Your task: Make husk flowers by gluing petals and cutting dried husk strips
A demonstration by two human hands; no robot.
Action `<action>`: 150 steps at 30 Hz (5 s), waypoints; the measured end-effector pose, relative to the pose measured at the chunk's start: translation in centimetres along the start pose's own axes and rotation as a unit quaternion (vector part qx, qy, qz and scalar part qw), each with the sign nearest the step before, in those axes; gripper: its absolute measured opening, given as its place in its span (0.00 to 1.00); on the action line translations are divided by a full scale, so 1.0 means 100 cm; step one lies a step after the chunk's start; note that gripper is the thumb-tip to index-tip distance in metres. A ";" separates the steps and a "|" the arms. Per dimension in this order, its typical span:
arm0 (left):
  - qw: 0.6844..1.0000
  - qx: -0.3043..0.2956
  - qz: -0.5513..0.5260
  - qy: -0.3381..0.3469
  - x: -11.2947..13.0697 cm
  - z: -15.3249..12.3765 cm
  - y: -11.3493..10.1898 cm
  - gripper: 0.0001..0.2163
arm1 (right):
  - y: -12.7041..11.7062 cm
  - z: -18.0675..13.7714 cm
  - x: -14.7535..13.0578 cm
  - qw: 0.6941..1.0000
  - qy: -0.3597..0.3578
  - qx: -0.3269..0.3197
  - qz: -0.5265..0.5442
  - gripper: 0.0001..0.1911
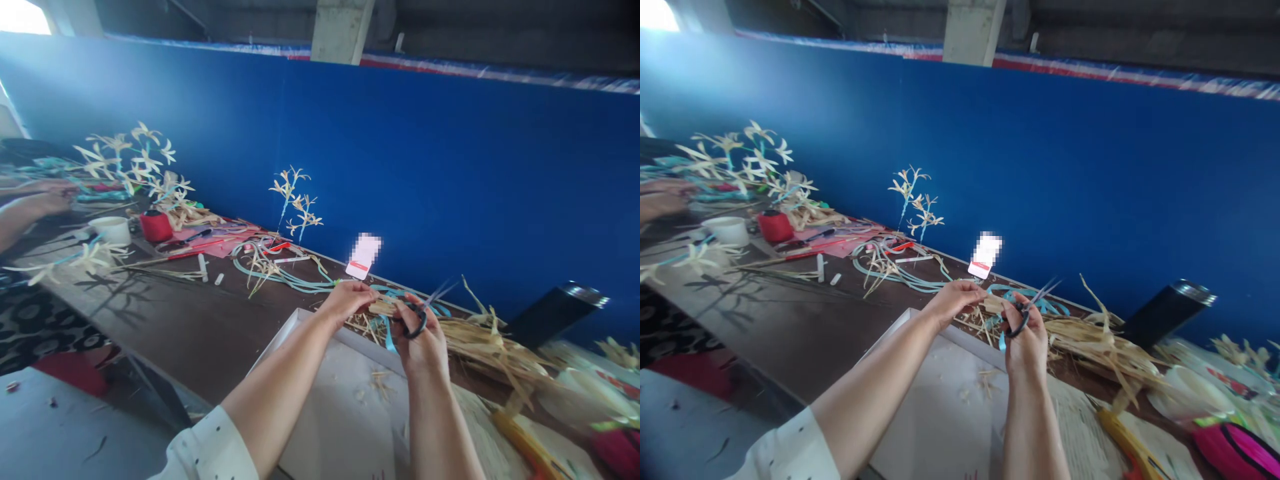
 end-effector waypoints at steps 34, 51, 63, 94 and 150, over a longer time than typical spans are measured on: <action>0.993 0.078 -0.044 0.076 0.005 0.002 -0.003 0.12 | 0.004 -0.005 0.008 0.975 0.030 -0.109 -0.194 0.24; 0.982 0.116 -0.042 0.141 0.009 0.002 -0.007 0.11 | 0.016 -0.010 0.008 0.964 0.083 -0.160 -0.195 0.23; 0.983 0.130 0.016 0.126 0.002 0.006 -0.008 0.11 | 0.014 -0.009 0.011 0.946 0.100 -0.195 -0.239 0.24; 0.978 0.148 0.096 0.109 0.007 0.000 -0.005 0.10 | 0.013 -0.009 0.010 0.931 0.093 -0.193 -0.296 0.25; 0.959 0.242 0.045 0.144 0.008 0.000 -0.006 0.08 | 0.024 -0.013 0.012 0.930 0.103 -0.209 -0.283 0.29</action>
Point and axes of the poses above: each hand's wrist, its own z-axis towards the middle knuckle, its own y-axis out of the palm, x = y × z, the point moved 1 cm from there along z, towards the middle knuckle, and after that the axes turned 10 degrees about -x, right-handed, at the moved point
